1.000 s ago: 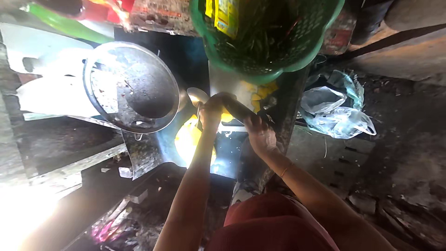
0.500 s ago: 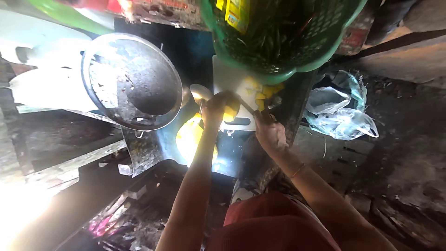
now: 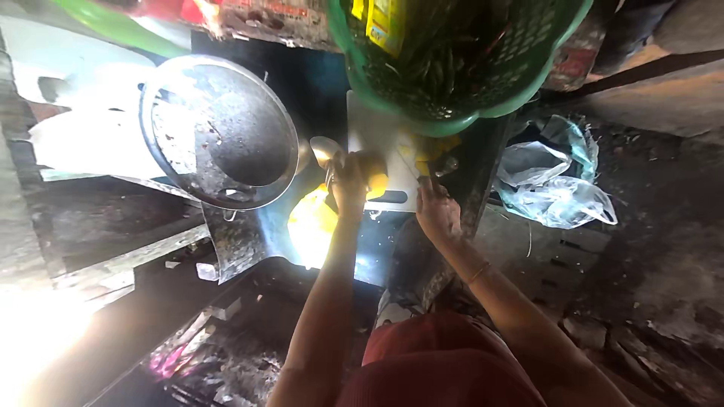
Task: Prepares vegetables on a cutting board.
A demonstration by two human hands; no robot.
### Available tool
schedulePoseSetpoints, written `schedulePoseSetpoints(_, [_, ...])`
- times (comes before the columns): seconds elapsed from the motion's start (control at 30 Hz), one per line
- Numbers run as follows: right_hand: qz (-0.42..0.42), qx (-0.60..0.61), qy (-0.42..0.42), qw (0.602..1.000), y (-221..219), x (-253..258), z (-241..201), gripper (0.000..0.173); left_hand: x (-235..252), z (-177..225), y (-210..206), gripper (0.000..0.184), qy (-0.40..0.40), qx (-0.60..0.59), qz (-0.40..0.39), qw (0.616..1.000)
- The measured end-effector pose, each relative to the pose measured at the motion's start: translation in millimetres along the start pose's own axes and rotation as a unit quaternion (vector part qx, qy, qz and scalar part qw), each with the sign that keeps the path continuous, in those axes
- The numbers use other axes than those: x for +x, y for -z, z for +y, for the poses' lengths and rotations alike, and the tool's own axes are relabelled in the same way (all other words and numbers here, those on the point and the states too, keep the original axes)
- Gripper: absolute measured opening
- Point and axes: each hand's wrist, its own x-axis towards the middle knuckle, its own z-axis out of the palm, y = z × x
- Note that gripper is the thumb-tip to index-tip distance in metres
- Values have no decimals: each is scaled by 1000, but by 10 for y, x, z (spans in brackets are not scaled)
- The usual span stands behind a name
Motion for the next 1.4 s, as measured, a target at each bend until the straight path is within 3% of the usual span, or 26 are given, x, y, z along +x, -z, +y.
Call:
schedulePoseSetpoints(0.1, [-10, 34, 10, 999, -71, 1, 82, 29, 67, 44, 6, 52, -13, 28, 1, 1000])
schedulePoseSetpoints(0.27, [-127, 75, -48, 988, -91, 155, 222, 39, 186, -260, 166, 48, 58, -142, -33, 988])
schedulePoseSetpoints(0.43, [-23, 46, -132, 990, 134, 227, 367, 38, 31, -439, -54, 48, 92, -268, -49, 958])
schedulePoseSetpoints(0.53, [15, 11, -80, 997, 156, 105, 308, 35, -35, -500, -156, 49, 113, -368, -92, 918])
schedulePoseSetpoints(0.67, [-81, -19, -85, 993, 162, 109, 209, 36, -122, -366, -132, 62, 152, -355, -90, 918])
schedulePoseSetpoints(0.77, [-110, -16, -94, 989, 213, 108, 146, 36, -73, -293, -135, 70, 142, -305, -67, 939])
schedulePoseSetpoints(0.83, [-132, 11, -124, 983, 318, 113, 142, 38, -52, -247, -144, 71, 127, -337, -60, 931])
schedulePoseSetpoints(0.93, [-123, 126, -168, 970, 401, 72, 290, 42, -46, -343, -166, 75, 9, -379, -79, 922])
schedulePoseSetpoints(1.03, [-100, 223, -163, 956, 480, -40, 357, 38, 31, -419, -134, 95, -57, -273, -86, 956])
schedulePoseSetpoints(1.17, [-99, 261, -150, 948, 488, -75, 359, 33, 23, -297, -45, 95, -75, -62, -78, 992])
schedulePoseSetpoints(1.33, [-94, 238, -146, 955, 407, -14, 316, 33, 73, -190, -38, 55, -185, 10, -44, 982])
schedulePoseSetpoints(1.4, [-83, 250, -140, 954, 379, -25, 301, 34, 93, -195, -50, 53, -194, 36, -44, 979])
